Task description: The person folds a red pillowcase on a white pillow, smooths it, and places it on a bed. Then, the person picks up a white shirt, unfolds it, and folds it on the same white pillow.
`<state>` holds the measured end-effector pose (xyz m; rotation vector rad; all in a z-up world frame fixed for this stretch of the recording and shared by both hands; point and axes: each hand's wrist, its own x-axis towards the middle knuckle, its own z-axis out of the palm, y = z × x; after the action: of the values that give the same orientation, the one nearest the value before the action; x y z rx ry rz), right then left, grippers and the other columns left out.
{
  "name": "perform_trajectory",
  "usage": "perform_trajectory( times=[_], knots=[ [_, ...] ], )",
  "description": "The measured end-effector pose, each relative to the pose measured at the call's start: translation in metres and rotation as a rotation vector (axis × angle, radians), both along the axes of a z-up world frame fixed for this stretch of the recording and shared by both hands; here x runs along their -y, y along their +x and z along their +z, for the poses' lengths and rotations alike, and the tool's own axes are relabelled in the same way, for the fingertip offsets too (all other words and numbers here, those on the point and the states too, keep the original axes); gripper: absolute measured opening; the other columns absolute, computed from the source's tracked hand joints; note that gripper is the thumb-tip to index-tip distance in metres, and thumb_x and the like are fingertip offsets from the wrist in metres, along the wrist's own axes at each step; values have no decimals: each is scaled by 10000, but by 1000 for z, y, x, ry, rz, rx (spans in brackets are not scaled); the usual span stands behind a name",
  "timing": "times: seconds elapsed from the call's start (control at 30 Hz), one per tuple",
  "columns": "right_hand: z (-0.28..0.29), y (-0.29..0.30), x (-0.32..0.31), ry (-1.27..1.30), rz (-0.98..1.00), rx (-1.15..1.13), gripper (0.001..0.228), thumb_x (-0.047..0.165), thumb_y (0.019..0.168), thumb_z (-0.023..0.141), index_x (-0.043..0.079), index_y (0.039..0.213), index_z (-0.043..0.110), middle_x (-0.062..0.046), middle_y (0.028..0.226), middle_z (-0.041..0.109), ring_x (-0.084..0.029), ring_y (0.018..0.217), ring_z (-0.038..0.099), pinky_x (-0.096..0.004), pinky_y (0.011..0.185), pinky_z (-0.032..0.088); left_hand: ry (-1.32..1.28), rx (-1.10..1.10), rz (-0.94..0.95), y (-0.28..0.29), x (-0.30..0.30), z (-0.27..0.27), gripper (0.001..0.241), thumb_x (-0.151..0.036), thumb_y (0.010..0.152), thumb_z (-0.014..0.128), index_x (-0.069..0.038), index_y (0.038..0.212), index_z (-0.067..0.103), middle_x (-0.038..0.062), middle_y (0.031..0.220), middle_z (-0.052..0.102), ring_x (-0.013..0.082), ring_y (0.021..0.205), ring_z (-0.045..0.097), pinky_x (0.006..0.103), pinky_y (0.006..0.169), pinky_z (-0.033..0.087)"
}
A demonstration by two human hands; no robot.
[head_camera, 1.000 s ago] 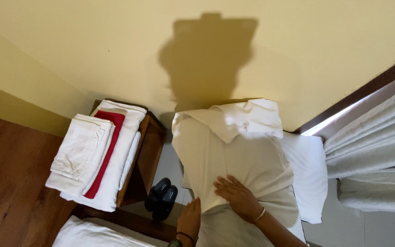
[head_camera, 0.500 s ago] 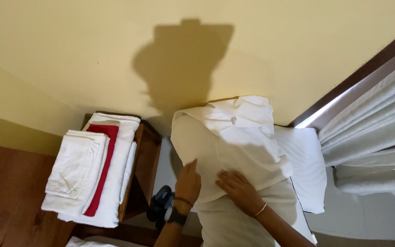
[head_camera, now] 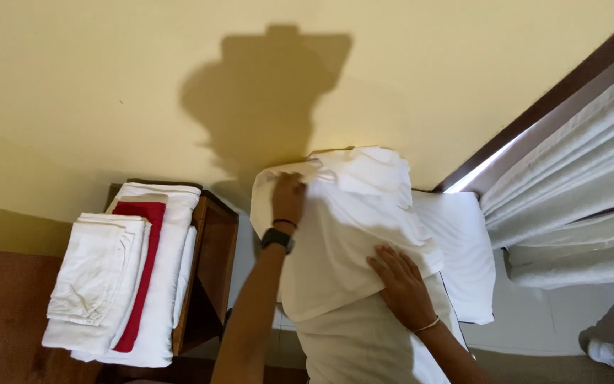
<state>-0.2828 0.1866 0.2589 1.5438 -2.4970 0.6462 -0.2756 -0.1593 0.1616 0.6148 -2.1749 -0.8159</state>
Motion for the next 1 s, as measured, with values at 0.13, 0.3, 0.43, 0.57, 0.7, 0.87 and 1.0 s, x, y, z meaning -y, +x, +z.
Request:
perform_trajectory(
  times=[0.13, 0.3, 0.43, 0.57, 0.7, 0.87, 1.0],
  knots=[
    [-6, -17, -14, -9, -19, 79, 535, -17, 819, 549, 176, 1309, 644, -18, 1483, 558, -232, 1444, 448, -430, 1225, 326, 476, -302, 127, 21, 81, -27, 337, 63, 847, 702, -38, 1147, 589, 72, 1076, 576, 194, 841, 682, 297, 734, 621],
    [-2, -30, -22, -1, -60, -6, 714, -152, 726, 536, 217, 1331, 619, 15, 1436, 608, -234, 1413, 506, -438, 1210, 372, 858, -738, 417, 72, 127, -23, 449, -50, 923, 663, -90, 1329, 474, 104, 1208, 483, 179, 850, 581, 261, 703, 566],
    [-10, -44, -26, -32, -215, 4, 501, 64, 862, 638, 135, 1357, 631, -124, 1453, 573, -293, 1248, 605, -413, 1019, 485, 313, 136, 508, 103, 65, -49, 825, -201, 870, 645, 81, 1531, 240, 322, 1418, 310, 438, 1187, 348, 501, 1075, 305],
    [-36, -59, -34, -68, -268, -39, 534, 0, 907, 615, 90, 1431, 557, -133, 1499, 560, -279, 1263, 624, -376, 1093, 518, 331, 50, 102, 118, -76, -10, 663, -102, 906, 700, -34, 1473, 362, 162, 1485, 354, 299, 1305, 452, 408, 1054, 402],
    [-41, -49, -38, -87, -109, 22, 451, 68, 930, 577, 108, 1378, 608, -5, 1521, 555, -195, 1370, 558, -377, 1222, 411, 1, 389, -357, 119, -182, 96, 1013, -710, 864, 573, -1, 1541, 314, 210, 1599, 346, 440, 1491, 281, 643, 1179, 143],
    [-57, -18, -71, -65, -126, 78, 525, -21, 943, 479, 140, 1439, 537, -47, 1533, 531, -221, 1349, 569, -369, 1189, 437, -379, 446, -353, 133, -201, 49, 751, -217, 869, 637, -87, 1561, 377, 56, 1663, 347, 234, 1557, 234, 526, 1260, 88],
    [-71, -14, -80, -38, -146, 47, 501, 20, 903, 586, 159, 1383, 594, -23, 1480, 585, -214, 1300, 609, -342, 1158, 472, -340, 392, -389, 152, -192, 55, 737, -70, 799, 657, -72, 1507, 455, 57, 1625, 412, 229, 1536, 287, 504, 1269, 130]
  ],
)
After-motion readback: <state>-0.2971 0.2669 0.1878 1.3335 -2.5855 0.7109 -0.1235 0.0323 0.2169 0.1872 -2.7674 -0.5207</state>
